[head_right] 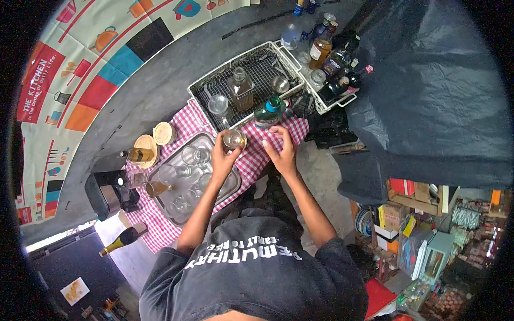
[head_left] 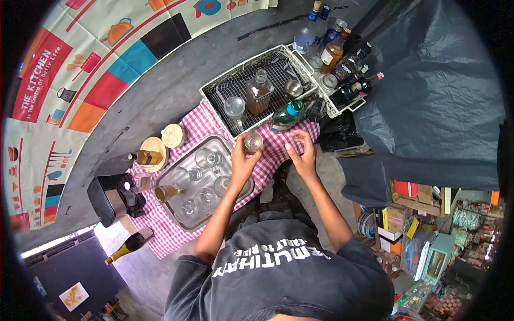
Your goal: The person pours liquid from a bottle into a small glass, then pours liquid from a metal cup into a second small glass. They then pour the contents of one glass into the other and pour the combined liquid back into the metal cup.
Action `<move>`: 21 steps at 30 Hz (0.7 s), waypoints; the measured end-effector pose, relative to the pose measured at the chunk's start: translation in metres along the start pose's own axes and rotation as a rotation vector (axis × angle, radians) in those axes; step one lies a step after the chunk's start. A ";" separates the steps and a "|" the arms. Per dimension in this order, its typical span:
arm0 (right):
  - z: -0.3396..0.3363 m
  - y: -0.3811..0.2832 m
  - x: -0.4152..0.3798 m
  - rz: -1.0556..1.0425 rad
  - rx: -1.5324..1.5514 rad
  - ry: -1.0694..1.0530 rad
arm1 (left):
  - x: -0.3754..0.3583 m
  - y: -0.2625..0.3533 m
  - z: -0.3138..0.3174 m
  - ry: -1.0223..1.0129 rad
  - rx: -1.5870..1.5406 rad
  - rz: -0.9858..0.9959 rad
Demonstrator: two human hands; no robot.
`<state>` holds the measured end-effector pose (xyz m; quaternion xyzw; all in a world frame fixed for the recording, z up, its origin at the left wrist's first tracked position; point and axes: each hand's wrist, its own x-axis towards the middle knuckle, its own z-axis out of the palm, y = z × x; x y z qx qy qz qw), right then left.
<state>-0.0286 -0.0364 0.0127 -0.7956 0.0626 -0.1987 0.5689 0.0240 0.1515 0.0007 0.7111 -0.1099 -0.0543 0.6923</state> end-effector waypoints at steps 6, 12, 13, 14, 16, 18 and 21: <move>-0.019 0.025 0.034 -0.136 -0.260 -0.002 | 0.011 -0.013 0.022 0.069 -0.039 -0.081; -0.028 0.042 0.075 -0.267 -0.391 -0.074 | 0.021 -0.020 0.044 0.126 0.192 0.032; -0.029 0.045 0.079 -0.270 -0.384 -0.089 | 0.023 -0.016 0.047 0.141 0.194 0.026; -0.029 0.048 0.083 -0.221 -0.291 -0.148 | 0.026 -0.013 0.049 0.157 0.214 0.057; -0.028 0.060 0.091 -0.189 -0.148 -0.275 | 0.029 -0.017 0.053 0.189 0.256 0.055; -0.022 0.075 0.097 -0.177 -0.072 -0.319 | 0.032 -0.022 0.057 0.228 0.216 0.051; -0.023 0.086 0.102 -0.153 0.003 -0.398 | 0.036 -0.024 0.063 0.284 0.175 0.047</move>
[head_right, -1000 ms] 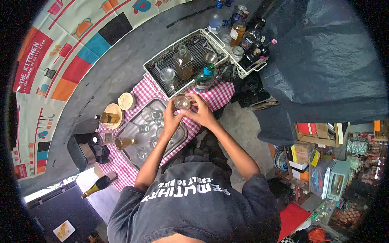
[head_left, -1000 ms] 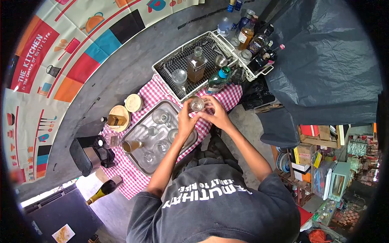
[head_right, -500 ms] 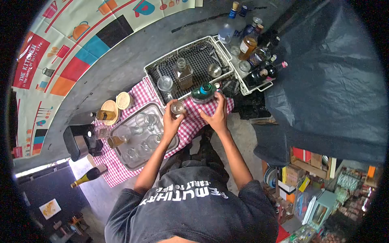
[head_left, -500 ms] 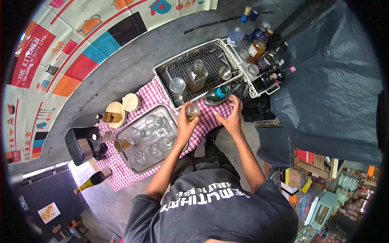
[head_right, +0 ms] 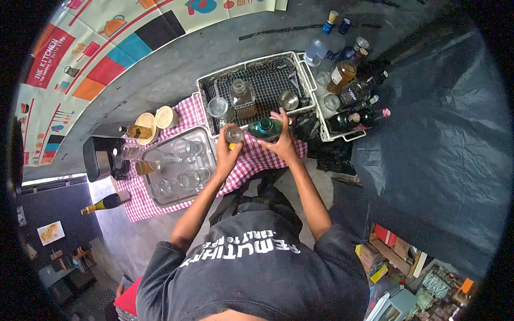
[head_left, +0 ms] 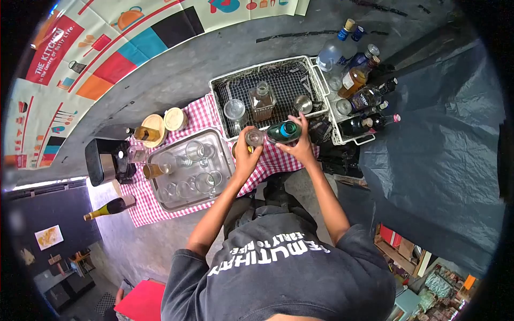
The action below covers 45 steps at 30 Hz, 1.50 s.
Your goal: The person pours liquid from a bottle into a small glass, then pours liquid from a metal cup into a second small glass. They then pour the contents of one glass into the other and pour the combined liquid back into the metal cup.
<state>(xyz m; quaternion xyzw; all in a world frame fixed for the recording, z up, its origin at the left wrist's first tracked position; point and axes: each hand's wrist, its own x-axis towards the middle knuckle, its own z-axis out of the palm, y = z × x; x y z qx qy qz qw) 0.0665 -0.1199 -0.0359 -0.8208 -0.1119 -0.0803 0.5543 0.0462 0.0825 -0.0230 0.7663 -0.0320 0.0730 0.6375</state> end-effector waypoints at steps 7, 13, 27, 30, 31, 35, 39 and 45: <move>0.000 0.018 0.004 0.000 0.124 -0.060 | -0.004 -0.001 0.010 0.036 -0.004 -0.050; -0.005 0.027 0.005 -0.014 0.032 -0.154 | -0.007 -0.007 0.027 0.152 0.014 -0.004; -0.003 0.020 0.007 0.033 0.096 -0.107 | -0.031 -0.009 0.045 0.260 0.050 -0.046; -0.003 0.023 0.003 0.023 0.047 -0.119 | -0.033 -0.006 0.042 0.240 0.050 -0.062; -0.002 0.022 0.003 0.065 0.059 -0.121 | -0.033 -0.004 0.041 0.233 0.054 -0.066; 0.001 0.021 0.002 0.101 0.100 -0.109 | -0.034 -0.006 0.041 0.295 0.060 -0.049; 0.004 0.023 0.001 0.088 0.203 -0.096 | -0.037 -0.001 0.034 0.265 0.046 -0.080; -0.010 0.009 -0.017 0.135 0.316 -0.110 | -0.041 0.009 0.022 0.253 0.002 -0.076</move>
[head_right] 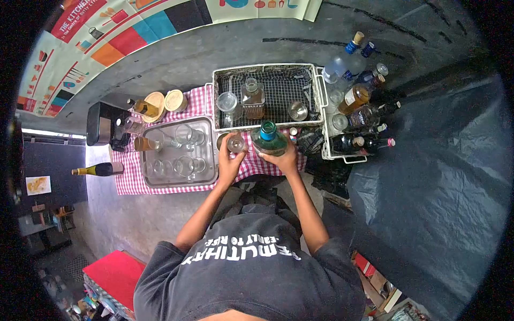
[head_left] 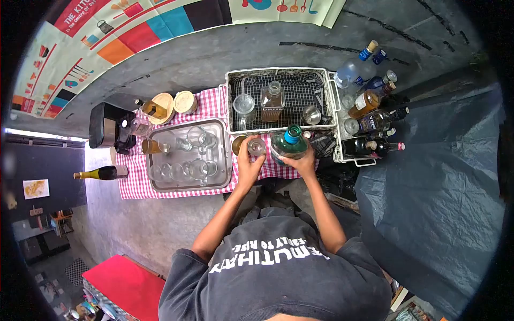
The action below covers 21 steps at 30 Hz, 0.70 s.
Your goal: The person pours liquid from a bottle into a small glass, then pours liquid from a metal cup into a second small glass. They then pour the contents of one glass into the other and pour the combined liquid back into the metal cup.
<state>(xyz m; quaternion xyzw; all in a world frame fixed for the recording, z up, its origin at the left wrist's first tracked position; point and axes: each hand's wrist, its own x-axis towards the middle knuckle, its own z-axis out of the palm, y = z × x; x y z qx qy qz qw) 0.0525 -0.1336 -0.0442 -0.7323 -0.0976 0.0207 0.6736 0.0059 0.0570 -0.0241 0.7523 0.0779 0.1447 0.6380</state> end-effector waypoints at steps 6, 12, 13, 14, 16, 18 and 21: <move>0.005 -0.034 -0.034 0.020 -0.096 0.127 | 0.006 0.011 -0.015 -0.116 -0.063 -0.018; 0.017 -0.038 -0.070 0.084 -0.060 0.184 | 0.017 0.031 -0.032 -0.300 -0.187 -0.087; 0.020 -0.039 -0.075 0.090 -0.076 0.191 | 0.018 0.023 -0.034 -0.341 -0.244 -0.121; 0.023 -0.039 -0.080 0.103 -0.061 0.173 | 0.020 0.020 -0.036 -0.360 -0.261 -0.115; 0.036 -0.050 -0.087 0.131 -0.044 0.205 | 0.023 0.026 -0.043 -0.408 -0.268 -0.112; 0.049 -0.057 -0.093 0.141 -0.043 0.228 | 0.025 0.027 -0.049 -0.428 -0.176 -0.058; 0.066 -0.072 -0.103 0.112 -0.099 0.245 | 0.027 0.025 -0.058 -0.478 -0.187 -0.057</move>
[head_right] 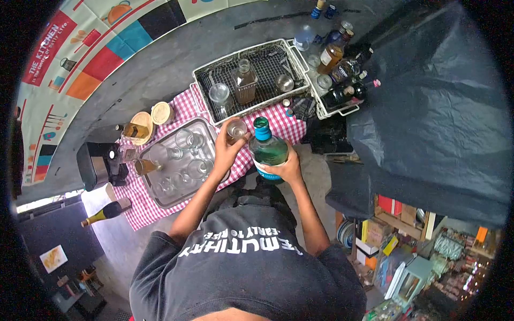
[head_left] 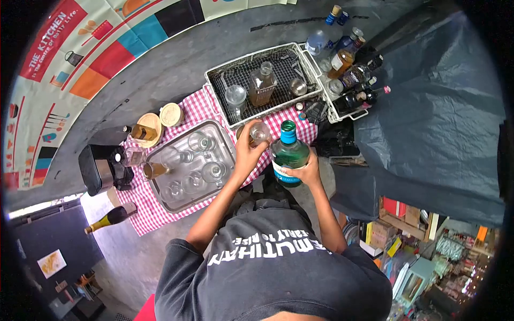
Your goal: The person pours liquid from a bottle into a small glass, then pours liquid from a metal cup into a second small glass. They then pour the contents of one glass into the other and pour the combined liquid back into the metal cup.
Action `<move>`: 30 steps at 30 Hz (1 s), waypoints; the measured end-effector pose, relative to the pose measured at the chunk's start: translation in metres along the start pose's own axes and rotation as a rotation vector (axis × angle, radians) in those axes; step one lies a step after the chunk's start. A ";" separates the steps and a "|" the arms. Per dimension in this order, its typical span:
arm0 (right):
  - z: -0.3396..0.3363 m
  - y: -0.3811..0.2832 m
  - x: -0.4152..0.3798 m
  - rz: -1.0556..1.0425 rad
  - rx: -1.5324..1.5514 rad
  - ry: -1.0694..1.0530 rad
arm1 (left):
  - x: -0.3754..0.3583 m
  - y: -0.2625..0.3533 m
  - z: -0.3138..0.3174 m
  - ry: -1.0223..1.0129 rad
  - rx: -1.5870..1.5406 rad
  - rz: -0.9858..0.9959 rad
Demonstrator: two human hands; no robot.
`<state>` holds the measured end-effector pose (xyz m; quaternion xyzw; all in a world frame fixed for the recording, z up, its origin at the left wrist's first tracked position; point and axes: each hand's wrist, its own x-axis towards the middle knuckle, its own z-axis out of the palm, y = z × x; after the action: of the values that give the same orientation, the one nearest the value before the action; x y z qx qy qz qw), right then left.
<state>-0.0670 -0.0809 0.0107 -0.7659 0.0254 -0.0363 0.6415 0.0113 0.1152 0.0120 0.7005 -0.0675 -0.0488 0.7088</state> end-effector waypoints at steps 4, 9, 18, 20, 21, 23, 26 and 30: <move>0.018 -0.013 -0.021 0.039 -0.066 0.018 | -0.006 0.003 -0.014 -0.046 -0.047 -0.019; 0.036 -0.028 -0.048 0.141 -0.204 0.038 | -0.012 0.012 -0.029 -0.109 -0.022 0.040; 0.053 -0.042 -0.074 0.261 -0.321 -0.055 | -0.022 0.003 -0.045 -0.124 -0.078 0.027; 0.056 -0.050 -0.074 0.263 -0.325 -0.057 | -0.025 -0.001 -0.047 -0.112 -0.094 0.036; 0.057 -0.052 -0.074 0.260 -0.326 -0.062 | -0.026 -0.003 -0.048 -0.113 -0.090 0.030; 0.058 -0.051 -0.075 0.263 -0.325 -0.072 | -0.029 -0.006 -0.051 -0.110 -0.087 0.020; 0.058 -0.048 -0.078 0.274 -0.336 -0.084 | -0.033 -0.008 -0.051 -0.093 -0.101 0.017; 0.060 -0.059 -0.080 0.325 -0.317 -0.073 | -0.038 -0.008 -0.049 -0.105 -0.057 0.008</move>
<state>-0.1415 -0.0048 0.0561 -0.8437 0.1308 0.0997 0.5110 -0.0182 0.1698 0.0029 0.6762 -0.1059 -0.0845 0.7242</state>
